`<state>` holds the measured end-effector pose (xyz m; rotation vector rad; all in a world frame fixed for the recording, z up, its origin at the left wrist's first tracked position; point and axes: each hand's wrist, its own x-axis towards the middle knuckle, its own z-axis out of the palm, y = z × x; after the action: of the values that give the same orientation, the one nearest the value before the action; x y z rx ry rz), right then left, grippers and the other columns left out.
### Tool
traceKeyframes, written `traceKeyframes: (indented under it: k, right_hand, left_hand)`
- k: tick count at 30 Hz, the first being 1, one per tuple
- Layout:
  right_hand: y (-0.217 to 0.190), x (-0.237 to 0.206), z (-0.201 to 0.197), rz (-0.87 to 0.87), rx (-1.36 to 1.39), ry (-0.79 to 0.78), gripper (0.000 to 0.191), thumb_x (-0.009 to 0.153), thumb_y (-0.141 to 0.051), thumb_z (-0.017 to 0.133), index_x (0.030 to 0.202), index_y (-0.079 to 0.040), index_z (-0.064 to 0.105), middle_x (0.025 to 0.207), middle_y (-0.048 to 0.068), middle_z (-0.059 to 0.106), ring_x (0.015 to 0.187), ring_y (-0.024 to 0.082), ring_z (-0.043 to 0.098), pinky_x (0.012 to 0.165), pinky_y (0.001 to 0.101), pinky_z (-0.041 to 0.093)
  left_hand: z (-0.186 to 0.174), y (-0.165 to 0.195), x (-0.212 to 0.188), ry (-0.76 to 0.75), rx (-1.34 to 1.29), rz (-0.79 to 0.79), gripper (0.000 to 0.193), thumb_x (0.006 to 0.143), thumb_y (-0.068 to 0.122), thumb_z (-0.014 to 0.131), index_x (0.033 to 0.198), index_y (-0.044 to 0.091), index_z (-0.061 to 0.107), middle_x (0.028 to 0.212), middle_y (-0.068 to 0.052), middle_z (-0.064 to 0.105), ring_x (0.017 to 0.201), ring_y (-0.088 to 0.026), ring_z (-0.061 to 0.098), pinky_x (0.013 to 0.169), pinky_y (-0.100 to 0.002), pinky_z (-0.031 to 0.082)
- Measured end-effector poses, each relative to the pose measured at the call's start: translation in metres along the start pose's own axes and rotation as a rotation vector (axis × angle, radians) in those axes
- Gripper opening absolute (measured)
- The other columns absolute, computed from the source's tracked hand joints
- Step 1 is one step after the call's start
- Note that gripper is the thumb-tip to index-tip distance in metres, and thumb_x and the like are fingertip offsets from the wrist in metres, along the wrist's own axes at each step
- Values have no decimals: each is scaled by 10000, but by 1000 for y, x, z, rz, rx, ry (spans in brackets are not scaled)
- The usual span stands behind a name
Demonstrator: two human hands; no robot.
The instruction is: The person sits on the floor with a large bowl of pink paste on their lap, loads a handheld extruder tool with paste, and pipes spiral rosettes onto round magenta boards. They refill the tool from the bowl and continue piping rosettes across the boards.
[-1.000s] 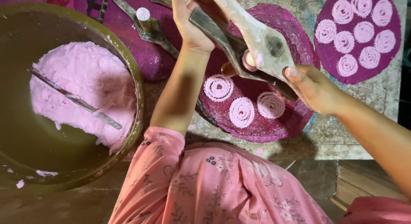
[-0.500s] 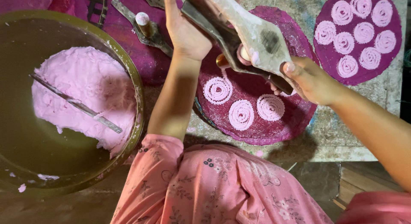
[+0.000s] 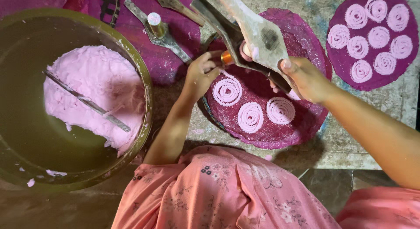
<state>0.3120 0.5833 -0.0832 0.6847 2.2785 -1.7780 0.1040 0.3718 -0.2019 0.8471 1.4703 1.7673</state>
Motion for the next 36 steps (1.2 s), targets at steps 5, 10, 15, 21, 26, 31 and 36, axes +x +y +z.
traceKeyframes:
  k: [5,10,15,21,26,31,36]
  right_hand:
    - [8,-12,3,-17,158,54,956,821,-896,477,1117,-4,656,918,83,692,825,172,667,717,318,547]
    - [11,-40,15,-164,338,66,1065,816,-907,532,1380,-3,541,980,85,623,831,172,590,671,317,474]
    - [9,-66,35,-266,527,156,1034,884,-857,545,1467,-7,465,1114,97,608,912,203,610,771,383,514]
    - [26,-96,47,-341,680,272,976,901,-831,564,1437,-19,484,1162,89,595,922,223,613,801,425,520]
    - [46,-116,52,-360,735,341,981,884,-868,569,1360,-13,505,1121,87,584,904,236,590,820,427,491]
    - [58,-126,56,-365,760,444,1025,845,-877,568,1473,-70,488,1154,67,570,986,239,557,828,424,462]
    - [74,-133,54,-371,824,461,1021,847,-885,545,1449,-62,500,1194,40,566,979,235,537,881,437,438]
  left_hand:
    - [3,4,-34,176,585,192,141,1016,77,695,1146,52,742,1145,-98,781,792,-195,726,603,-296,580]
    - [4,9,-67,213,743,400,169,1021,96,679,1160,26,745,1093,-133,770,917,-197,774,754,-300,625]
    - [7,2,-41,238,701,310,157,974,86,716,1107,28,774,970,-118,792,717,-193,711,623,-295,549]
    - [1,3,-8,104,500,188,217,1002,0,578,1117,72,747,1029,-85,709,916,-155,717,809,-301,583]
    - [1,16,-7,-20,981,111,265,818,156,786,1078,112,760,1034,-98,621,1000,-274,589,844,-406,506]
    - [4,19,-2,-14,1055,149,149,813,187,792,944,135,743,1019,-91,630,1014,-305,592,870,-433,493]
    - [2,16,-3,-33,990,173,110,861,198,756,927,128,702,964,-99,687,940,-362,627,808,-457,508]
